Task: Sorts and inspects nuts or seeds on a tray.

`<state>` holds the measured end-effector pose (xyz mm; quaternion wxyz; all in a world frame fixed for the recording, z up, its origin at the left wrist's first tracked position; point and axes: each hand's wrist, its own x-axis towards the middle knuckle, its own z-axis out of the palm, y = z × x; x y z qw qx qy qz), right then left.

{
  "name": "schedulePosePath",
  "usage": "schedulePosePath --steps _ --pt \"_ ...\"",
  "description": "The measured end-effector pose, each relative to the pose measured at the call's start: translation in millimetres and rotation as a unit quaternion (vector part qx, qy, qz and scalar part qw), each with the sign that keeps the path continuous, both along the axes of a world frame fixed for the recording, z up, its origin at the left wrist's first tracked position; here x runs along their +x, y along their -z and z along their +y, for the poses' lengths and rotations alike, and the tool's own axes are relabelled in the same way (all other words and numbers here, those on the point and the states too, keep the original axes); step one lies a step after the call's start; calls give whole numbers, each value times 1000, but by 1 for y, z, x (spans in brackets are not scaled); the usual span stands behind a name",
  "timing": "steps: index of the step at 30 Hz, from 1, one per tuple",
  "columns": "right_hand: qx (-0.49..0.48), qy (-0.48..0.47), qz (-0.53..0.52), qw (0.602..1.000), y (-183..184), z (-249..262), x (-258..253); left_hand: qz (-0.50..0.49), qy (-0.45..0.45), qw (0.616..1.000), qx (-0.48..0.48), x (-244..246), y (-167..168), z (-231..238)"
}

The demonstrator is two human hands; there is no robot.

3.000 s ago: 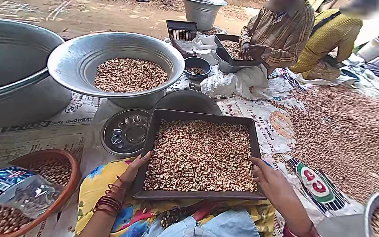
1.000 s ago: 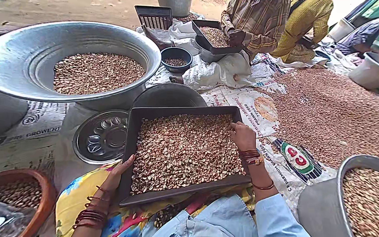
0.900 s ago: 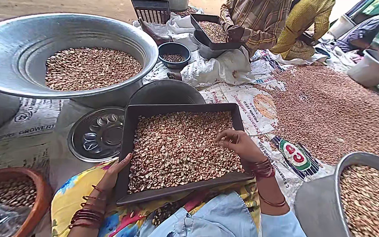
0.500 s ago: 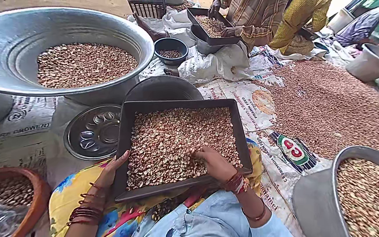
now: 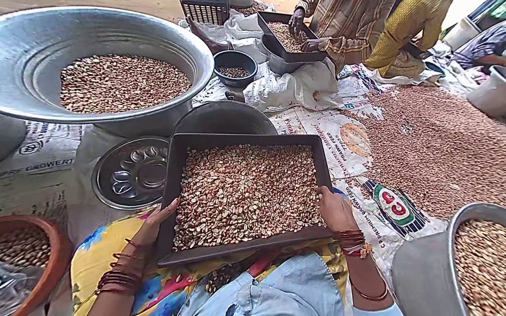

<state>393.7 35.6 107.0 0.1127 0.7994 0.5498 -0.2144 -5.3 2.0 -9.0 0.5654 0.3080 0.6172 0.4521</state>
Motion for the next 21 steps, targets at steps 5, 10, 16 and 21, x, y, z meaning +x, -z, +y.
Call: schedulePosePath --steps 5,10,16,21 --pt "-38 -99 95 990 21 -8 -32 -3 -3 1000 5 1 0 0" --pt "182 -148 342 910 27 3 -39 -10 -4 1000 1 1 -1 -1" --pt "203 -177 147 952 37 45 -50 -15 -2 1000 0 2 -5 0" --pt "231 -146 227 935 46 52 -49 -9 8 1000 9 1 -3 0"
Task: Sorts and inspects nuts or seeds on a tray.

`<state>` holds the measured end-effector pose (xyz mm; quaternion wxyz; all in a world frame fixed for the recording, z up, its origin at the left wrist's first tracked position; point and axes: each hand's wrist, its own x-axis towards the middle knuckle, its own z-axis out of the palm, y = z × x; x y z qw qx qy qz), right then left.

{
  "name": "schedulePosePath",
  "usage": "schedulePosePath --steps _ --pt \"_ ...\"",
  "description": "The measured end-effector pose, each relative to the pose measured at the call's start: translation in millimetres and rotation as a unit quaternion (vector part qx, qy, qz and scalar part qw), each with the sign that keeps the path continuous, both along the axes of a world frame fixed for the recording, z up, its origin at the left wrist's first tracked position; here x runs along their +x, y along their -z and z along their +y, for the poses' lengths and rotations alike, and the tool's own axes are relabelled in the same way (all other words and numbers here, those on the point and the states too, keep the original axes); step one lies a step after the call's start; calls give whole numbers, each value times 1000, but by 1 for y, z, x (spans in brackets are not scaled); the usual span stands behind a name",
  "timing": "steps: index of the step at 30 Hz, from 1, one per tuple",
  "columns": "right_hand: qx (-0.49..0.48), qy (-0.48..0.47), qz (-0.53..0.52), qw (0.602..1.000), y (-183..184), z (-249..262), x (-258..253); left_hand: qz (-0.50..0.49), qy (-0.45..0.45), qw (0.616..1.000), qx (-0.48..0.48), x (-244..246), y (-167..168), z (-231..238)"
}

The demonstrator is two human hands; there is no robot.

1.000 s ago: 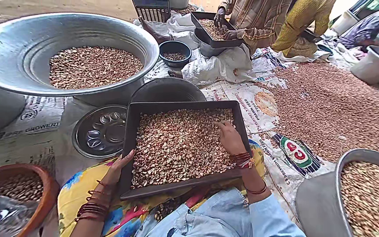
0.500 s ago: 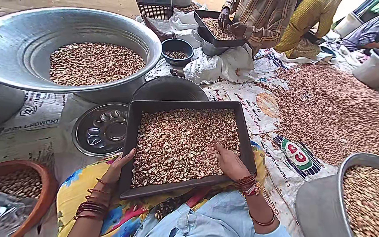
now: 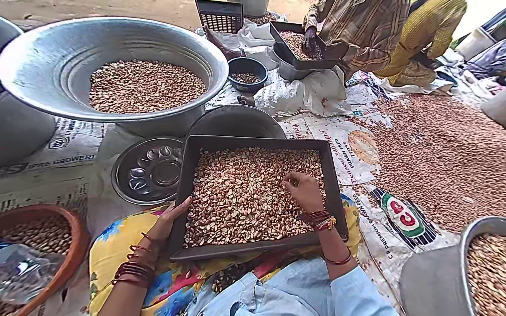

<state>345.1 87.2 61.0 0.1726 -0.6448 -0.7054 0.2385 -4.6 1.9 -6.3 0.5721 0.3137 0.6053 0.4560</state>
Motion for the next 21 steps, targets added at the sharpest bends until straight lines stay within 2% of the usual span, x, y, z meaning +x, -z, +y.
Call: schedulePosePath --steps 3,5,8,11,15,21 --pt "72 103 207 970 -2 -1 27 -1 5 1000 -3 -2 2 -1" --pt "84 153 248 953 -6 -2 45 -4 3 1000 -3 -1 0 0" --pt "62 132 82 986 -10 -6 54 -14 -1 1000 -4 0 -2 1" --pt "38 87 -72 993 -11 -7 44 -19 1 1000 10 0 2 2" --pt "14 82 -141 987 -7 3 34 -19 -6 1000 2 0 1 0" --pt "1 74 -162 984 -3 5 30 -10 -2 1000 7 1 -1 0"
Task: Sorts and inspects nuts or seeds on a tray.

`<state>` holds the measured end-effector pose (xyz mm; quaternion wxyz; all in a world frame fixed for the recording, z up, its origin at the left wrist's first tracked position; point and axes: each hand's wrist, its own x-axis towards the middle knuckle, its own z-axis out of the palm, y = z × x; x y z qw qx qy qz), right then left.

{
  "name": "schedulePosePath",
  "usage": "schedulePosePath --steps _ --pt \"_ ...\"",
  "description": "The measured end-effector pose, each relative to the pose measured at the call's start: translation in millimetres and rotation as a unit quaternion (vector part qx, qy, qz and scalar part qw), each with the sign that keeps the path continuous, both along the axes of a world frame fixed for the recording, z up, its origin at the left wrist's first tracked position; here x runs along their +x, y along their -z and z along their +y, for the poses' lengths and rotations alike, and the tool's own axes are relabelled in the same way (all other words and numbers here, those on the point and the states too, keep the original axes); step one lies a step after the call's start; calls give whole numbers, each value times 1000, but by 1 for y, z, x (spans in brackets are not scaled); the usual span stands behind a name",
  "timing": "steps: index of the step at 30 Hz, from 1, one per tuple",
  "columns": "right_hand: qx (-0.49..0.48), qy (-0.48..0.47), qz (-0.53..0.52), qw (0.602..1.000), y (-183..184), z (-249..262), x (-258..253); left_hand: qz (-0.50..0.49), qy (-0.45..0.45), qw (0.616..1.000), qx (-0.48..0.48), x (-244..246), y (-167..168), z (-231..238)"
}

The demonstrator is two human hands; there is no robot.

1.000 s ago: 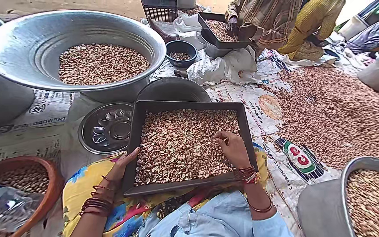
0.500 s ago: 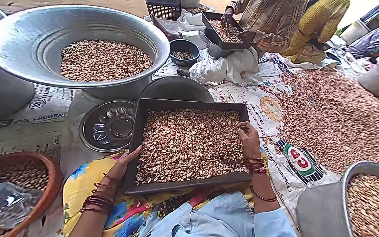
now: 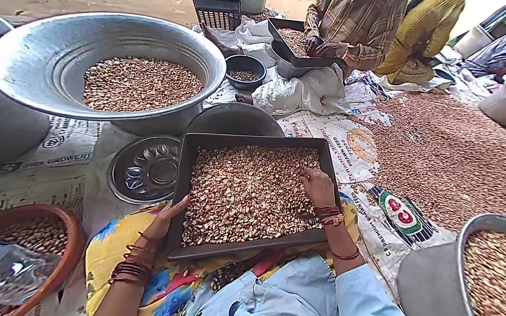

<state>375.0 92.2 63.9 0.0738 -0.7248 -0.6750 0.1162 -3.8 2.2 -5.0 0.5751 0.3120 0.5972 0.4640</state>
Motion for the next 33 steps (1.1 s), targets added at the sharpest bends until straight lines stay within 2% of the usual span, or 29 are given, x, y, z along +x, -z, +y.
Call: schedulePosePath --steps 5,7,8,9,10,11,12,13,15,16,19,23,26,28,30,31,33 --pt "1 12 31 999 -5 -5 6 -2 3 1000 3 1 -3 0" --pt "-18 -23 112 993 -19 -17 8 -7 -4 1000 0 0 0 -1" --pt "-44 -67 207 975 -28 -26 10 -7 -2 1000 -1 0 0 -1" --pt "-91 -129 336 929 -35 -35 12 -3 1 1000 -1 0 1 0" --pt "-144 -187 456 858 -40 -41 11 1 5 1000 -2 -1 1 0" --pt "-171 -224 517 808 -44 -44 7 4 9 1000 -4 -2 2 0" --pt "-157 -238 515 808 -47 -44 2 6 11 1000 -6 -2 1 1" --pt "-111 -230 463 849 -47 -41 -4 8 11 1000 -7 -2 1 1" --pt "-22 -175 280 944 -44 -24 -15 8 7 1000 -8 -1 1 1" --pt "-3 -147 211 966 -39 -12 -20 7 3 1000 -6 -1 2 1" --pt "-1 -118 119 986 -20 20 -36 1 5 1000 6 0 -1 1" --pt "-35 -114 72 990 -6 39 -51 -4 13 1000 7 -1 0 0" --pt "-43 -132 116 983 -15 31 -48 -4 16 1000 6 0 -2 0" --pt "-72 -201 247 945 -31 8 -43 -5 13 1000 7 -1 -1 0" --pt "-145 -295 369 869 -46 -25 -40 0 11 1000 4 -1 1 -1" --pt "-166 -329 369 853 -52 -41 -41 4 10 1000 3 -1 1 0" --pt "-194 -368 306 856 -54 -69 -50 12 10 1000 1 -2 0 0"
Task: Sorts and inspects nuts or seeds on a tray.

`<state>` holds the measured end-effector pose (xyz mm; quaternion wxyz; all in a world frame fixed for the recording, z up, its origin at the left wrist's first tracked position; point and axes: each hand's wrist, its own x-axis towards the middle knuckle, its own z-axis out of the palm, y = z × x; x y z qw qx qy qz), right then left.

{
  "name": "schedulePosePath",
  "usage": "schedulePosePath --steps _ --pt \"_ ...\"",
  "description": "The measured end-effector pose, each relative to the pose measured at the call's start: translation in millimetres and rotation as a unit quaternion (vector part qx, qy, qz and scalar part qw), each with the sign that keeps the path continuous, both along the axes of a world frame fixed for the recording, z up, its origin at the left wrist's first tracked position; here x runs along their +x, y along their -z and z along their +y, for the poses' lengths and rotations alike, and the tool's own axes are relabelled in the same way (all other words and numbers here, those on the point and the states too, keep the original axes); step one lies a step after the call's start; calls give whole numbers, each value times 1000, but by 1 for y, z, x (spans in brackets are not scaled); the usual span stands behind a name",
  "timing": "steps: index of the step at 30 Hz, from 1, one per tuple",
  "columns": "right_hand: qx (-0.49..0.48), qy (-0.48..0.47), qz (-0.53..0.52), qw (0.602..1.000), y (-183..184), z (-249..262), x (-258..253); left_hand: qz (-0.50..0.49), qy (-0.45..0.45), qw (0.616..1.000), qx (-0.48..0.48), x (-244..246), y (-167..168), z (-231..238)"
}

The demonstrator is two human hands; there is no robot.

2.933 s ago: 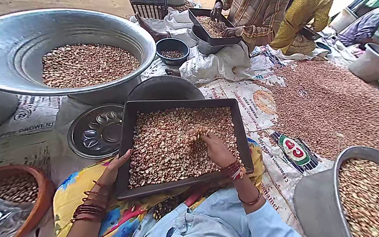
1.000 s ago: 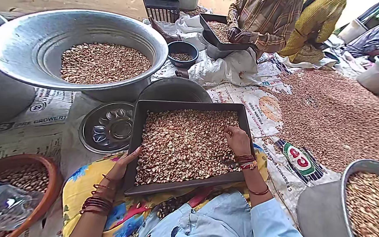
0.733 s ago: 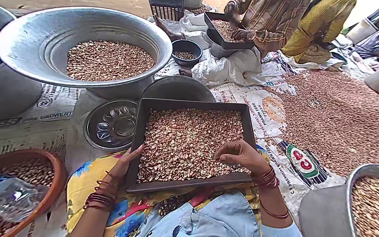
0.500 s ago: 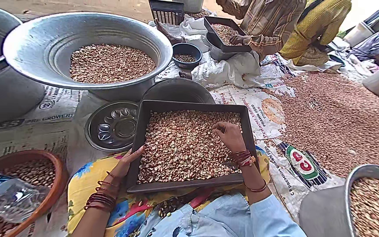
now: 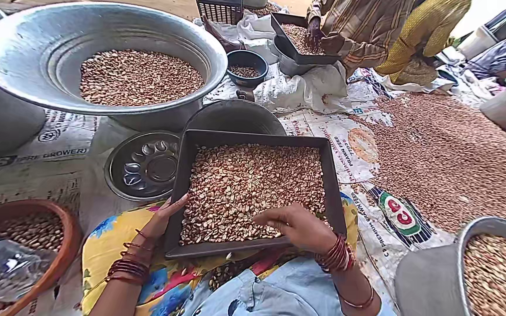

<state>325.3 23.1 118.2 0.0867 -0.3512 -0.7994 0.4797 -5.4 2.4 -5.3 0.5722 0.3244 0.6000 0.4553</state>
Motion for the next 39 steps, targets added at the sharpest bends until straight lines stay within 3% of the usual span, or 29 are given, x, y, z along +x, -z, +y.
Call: schedulePosePath --steps 3,6,8,11,15,20,22,24,27,30,33,39 --pt "-44 -39 -40 997 24 -11 -13 -8 -5 1000 2 0 3 1" --pt "-70 94 35 993 60 11 -6 -3 -3 1000 0 1 2 0" --pt "-27 192 38 980 66 33 5 -2 -4 1000 -2 1 1 0" --pt "74 332 -45 939 61 54 30 -13 -1 1000 -3 1 -1 -2" --pt "157 410 -78 895 44 43 65 -11 -2 1000 -12 1 -2 -1" --pt "167 393 -165 889 34 3 72 -1 6 1000 -12 -1 -1 1" --pt "94 320 -201 921 28 -8 64 1 9 1000 -5 -1 0 1" --pt "19 186 -224 956 24 -16 49 2 7 1000 -3 -1 1 0" --pt "-5 96 -246 965 20 -23 21 6 3 1000 -10 0 -1 -1" --pt "71 201 -231 949 22 -18 21 1 -2 1000 -8 1 -3 -1" --pt "177 303 -262 899 30 -7 33 -1 0 1000 -10 0 -2 -1" --pt "162 307 -262 901 53 -4 31 3 -2 1000 -10 -1 2 0"
